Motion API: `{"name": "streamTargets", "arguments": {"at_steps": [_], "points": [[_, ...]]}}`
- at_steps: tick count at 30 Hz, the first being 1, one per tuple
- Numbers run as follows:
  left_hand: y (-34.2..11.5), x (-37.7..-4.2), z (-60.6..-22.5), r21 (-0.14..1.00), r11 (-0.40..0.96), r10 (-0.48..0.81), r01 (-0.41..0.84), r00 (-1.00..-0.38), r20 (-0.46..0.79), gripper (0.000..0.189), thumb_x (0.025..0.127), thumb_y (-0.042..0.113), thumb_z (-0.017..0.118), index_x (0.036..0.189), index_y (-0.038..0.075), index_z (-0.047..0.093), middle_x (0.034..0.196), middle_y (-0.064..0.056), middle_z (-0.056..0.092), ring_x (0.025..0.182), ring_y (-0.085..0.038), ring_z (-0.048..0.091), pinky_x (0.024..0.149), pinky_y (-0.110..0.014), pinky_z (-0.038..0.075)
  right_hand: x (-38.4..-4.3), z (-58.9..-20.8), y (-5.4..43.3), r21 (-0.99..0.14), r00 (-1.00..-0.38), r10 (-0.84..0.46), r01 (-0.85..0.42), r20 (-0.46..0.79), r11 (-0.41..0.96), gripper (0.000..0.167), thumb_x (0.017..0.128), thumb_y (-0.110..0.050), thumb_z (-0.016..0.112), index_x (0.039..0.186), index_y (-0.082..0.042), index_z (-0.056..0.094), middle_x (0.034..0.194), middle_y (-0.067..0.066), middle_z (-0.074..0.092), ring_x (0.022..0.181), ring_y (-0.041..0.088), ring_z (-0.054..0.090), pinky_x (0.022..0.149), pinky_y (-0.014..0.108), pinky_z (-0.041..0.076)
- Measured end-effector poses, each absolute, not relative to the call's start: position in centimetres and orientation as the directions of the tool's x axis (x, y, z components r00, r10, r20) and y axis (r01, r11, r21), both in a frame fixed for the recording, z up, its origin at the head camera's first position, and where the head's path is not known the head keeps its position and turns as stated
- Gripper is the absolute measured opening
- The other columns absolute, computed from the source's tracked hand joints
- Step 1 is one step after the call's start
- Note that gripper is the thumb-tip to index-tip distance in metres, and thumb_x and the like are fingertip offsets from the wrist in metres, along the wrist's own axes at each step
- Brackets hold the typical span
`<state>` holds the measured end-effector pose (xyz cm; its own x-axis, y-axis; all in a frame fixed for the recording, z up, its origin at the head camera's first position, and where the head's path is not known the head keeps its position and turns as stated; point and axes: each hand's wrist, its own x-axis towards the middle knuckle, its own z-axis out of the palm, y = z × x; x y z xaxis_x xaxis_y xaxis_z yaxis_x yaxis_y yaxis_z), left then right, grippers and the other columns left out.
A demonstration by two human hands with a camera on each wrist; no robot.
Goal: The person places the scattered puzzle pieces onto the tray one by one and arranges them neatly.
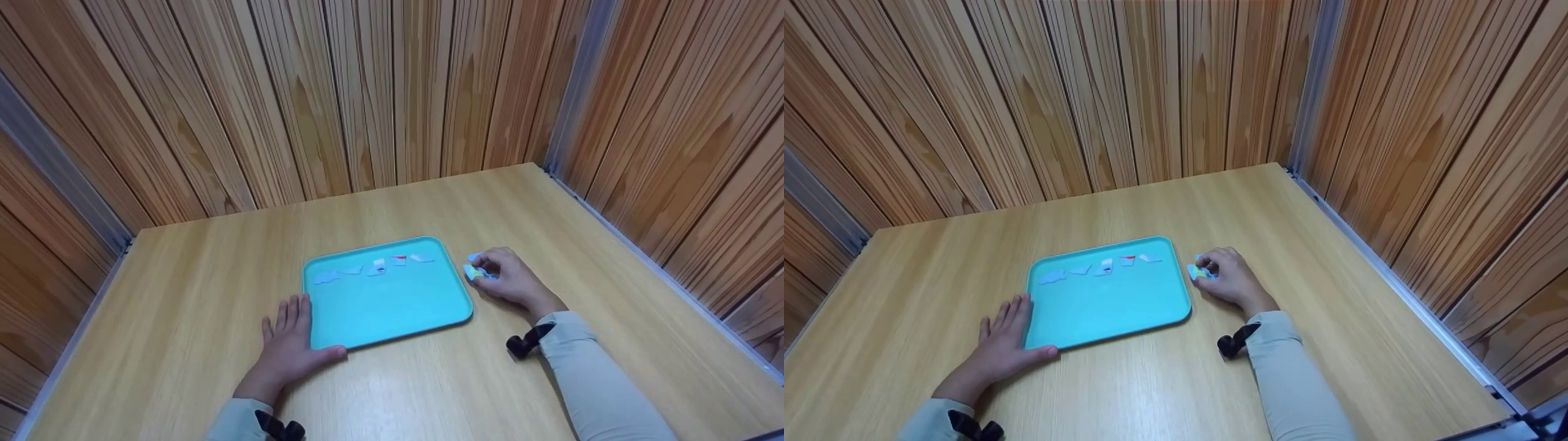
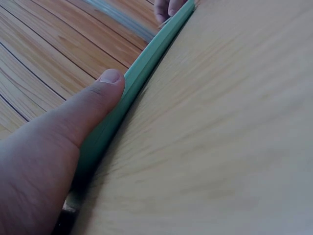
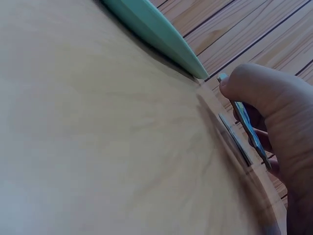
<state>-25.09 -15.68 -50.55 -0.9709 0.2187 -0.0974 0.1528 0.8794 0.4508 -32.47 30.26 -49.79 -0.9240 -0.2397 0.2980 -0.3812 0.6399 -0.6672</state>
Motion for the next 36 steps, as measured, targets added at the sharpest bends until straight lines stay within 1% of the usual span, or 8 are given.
{"name": "streamTargets", "arguments": {"at_steps": [3, 7, 14, 17, 22, 30, 33, 36], "points": [[-15.7, -25.1, -50.4, 0.454, 0.877, 0.220, 0.157, -0.971, -0.089, 0.138, 0.071, 0.088, 0.060, 0.162, 0.007, -0.005, 0.167, -0.022, -0.009, 0.153, -0.041, -0.014, 0.112, -0.068, -0.017, -32.6, -49.7, 29.7, -0.657, -0.913, -0.257, -0.406, 0.317, 0.635, 0.022, 0.085, -0.012, 0.080, 0.106, -0.009, 0.071, 0.112, 0.008, 0.064, 0.109, 0.027, 0.053, 0.097, 0.047, 0.045], [-15.7, -25.1, -50.5, 0.467, 0.871, 0.222, 0.154, -0.970, -0.095, 0.138, 0.071, 0.087, 0.062, 0.162, 0.006, -0.004, 0.167, -0.022, -0.010, 0.153, -0.041, -0.015, 0.112, -0.067, -0.018, -32.8, -49.5, 28.9, -0.651, -0.911, -0.273, -0.411, 0.308, 0.638, 0.022, 0.087, -0.013, 0.079, 0.107, -0.009, 0.072, 0.111, 0.006, 0.065, 0.109, 0.026, 0.053, 0.097, 0.046, 0.047], [-15.8, -25.1, -50.6, 0.476, 0.868, 0.218, 0.140, -0.970, -0.112, 0.139, 0.071, 0.087, 0.062, 0.161, 0.008, -0.007, 0.167, -0.020, -0.012, 0.153, -0.040, -0.017, 0.111, -0.067, -0.020, -32.9, -49.0, 27.4, -0.658, -0.916, -0.291, -0.400, 0.275, 0.638, 0.023, 0.089, -0.016, 0.078, 0.110, -0.013, 0.071, 0.113, 0.005, 0.062, 0.111, 0.027, 0.054, 0.099, 0.047, 0.048], [-15.8, -25.1, -50.6, 0.479, 0.866, 0.219, 0.142, -0.970, -0.108, 0.138, 0.071, 0.087, 0.062, 0.161, 0.008, -0.007, 0.167, -0.020, -0.012, 0.153, -0.040, -0.017, 0.111, -0.067, -0.020, -33.0, -48.8, 26.7, -0.655, -0.916, -0.300, -0.400, 0.266, 0.642, 0.022, 0.090, -0.018, 0.078, 0.110, -0.014, 0.071, 0.115, 0.005, 0.061, 0.110, 0.026, 0.054, 0.098, 0.046, 0.048], [-15.7, -25.1, -50.5, 0.481, 0.864, 0.220, 0.146, -0.970, -0.101, 0.138, 0.071, 0.087, 0.063, 0.162, 0.008, -0.006, 0.168, -0.020, -0.011, 0.153, -0.040, -0.017, 0.112, -0.068, -0.019, -33.0, -48.5, 25.5, -0.650, -0.925, -0.305, -0.376, 0.226, 0.660, 0.021, 0.091, -0.023, 0.077, 0.111, -0.019, 0.071, 0.120, 0.003, 0.059, 0.113, 0.025, 0.053, 0.097, 0.045, 0.049], [-15.7, -25.1, -50.5, 0.484, 0.864, 0.217, 0.140, -0.970, -0.107, 0.138, 0.071, 0.087, 0.063, 0.162, 0.009, -0.006, 0.168, -0.019, -0.012, 0.153, -0.040, -0.016, 0.112, -0.066, -0.020, -33.3, -48.2, 23.2, -0.629, -0.908, -0.345, -0.414, 0.236, 0.658, 0.020, 0.089, -0.023, 0.078, 0.108, -0.020, 0.071, 0.119, 0.003, 0.062, 0.113, 0.026, 0.051, 0.098, 0.046, 0.047], [-15.6, -25.1, -50.6, 0.469, 0.871, 0.213, 0.147, -0.973, -0.091, 0.138, 0.071, 0.088, 0.062, 0.162, 0.008, -0.003, 0.168, -0.021, -0.009, 0.153, -0.042, -0.013, 0.112, -0.068, -0.017, -33.4, -48.1, 22.3, -0.609, -0.900, -0.364, -0.432, 0.240, 0.665, 0.019, 0.089, -0.024, 0.077, 0.107, -0.020, 0.071, 0.118, 0.001, 0.063, 0.115, 0.025, 0.050, 0.100, 0.046, 0.045], [-15.5, -25.2, -50.7, 0.460, 0.874, 0.210, 0.155, -0.975, -0.070, 0.138, 0.070, 0.088, 0.062, 0.162, 0.006, 0.000, 0.167, -0.024, -0.004, 0.153, -0.044, -0.010, 0.113, -0.070, -0.014, -33.5, -48.0, 21.4, -0.581, -0.889, -0.383, -0.455, 0.251, 0.675, 0.019, 0.089, -0.024, 0.077, 0.107, -0.020, 0.071, 0.116, -0.002, 0.065, 0.115, 0.023, 0.050, 0.100, 0.044, 0.045]]}}
